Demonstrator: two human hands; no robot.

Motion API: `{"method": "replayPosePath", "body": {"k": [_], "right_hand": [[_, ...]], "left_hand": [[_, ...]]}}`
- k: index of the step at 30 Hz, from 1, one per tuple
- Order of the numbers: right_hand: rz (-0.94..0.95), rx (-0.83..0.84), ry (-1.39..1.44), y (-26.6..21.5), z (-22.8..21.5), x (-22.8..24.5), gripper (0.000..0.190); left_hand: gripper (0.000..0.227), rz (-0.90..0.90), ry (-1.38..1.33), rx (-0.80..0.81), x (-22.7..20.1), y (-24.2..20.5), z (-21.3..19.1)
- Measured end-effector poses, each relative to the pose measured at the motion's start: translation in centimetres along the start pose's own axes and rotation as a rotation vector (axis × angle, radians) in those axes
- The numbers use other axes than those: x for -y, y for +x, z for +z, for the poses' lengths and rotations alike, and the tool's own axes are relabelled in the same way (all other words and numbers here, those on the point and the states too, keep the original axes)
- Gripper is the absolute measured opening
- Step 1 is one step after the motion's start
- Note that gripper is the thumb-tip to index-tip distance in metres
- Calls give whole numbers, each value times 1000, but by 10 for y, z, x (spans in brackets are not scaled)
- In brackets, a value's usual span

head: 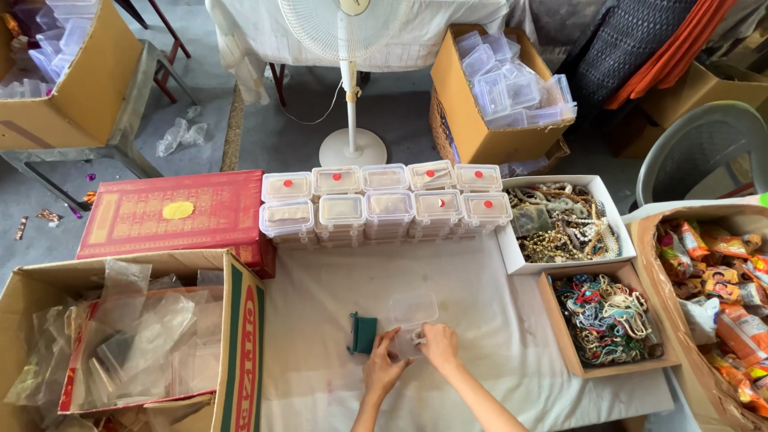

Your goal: Sorting small jewelry components into containers and measuring/packaging a necklace.

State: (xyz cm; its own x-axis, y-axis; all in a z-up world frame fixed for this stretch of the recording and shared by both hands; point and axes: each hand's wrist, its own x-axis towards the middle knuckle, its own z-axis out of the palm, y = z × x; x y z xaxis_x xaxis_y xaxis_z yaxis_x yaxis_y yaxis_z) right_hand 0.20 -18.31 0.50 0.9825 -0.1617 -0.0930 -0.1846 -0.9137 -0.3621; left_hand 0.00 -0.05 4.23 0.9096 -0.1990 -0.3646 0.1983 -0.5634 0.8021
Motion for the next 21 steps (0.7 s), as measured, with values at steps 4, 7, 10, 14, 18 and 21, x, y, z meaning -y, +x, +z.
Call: {"method": "replayPosePath", "body": {"k": [4, 7, 10, 14, 18, 21], "right_hand": [[61, 78, 104, 0, 12, 21, 26], [138, 79, 227, -7, 14, 31, 23], [181, 37, 309, -2, 33, 10, 25], [259, 61, 863, 10, 42, -41, 33], [387, -371, 1059, 18, 6, -100, 32], [418, -537, 699, 11, -41, -118, 34]], "left_hand": [[81, 20, -11, -21, 0, 1, 0], [76, 14, -46, -33, 2, -1, 1], [74, 45, -43, -44, 2, 0, 0], [79, 28, -16, -31, 5, 0, 2], [83, 8, -38, 15, 12, 1, 4], [84, 34, -47, 3, 13, 10, 6]]}}
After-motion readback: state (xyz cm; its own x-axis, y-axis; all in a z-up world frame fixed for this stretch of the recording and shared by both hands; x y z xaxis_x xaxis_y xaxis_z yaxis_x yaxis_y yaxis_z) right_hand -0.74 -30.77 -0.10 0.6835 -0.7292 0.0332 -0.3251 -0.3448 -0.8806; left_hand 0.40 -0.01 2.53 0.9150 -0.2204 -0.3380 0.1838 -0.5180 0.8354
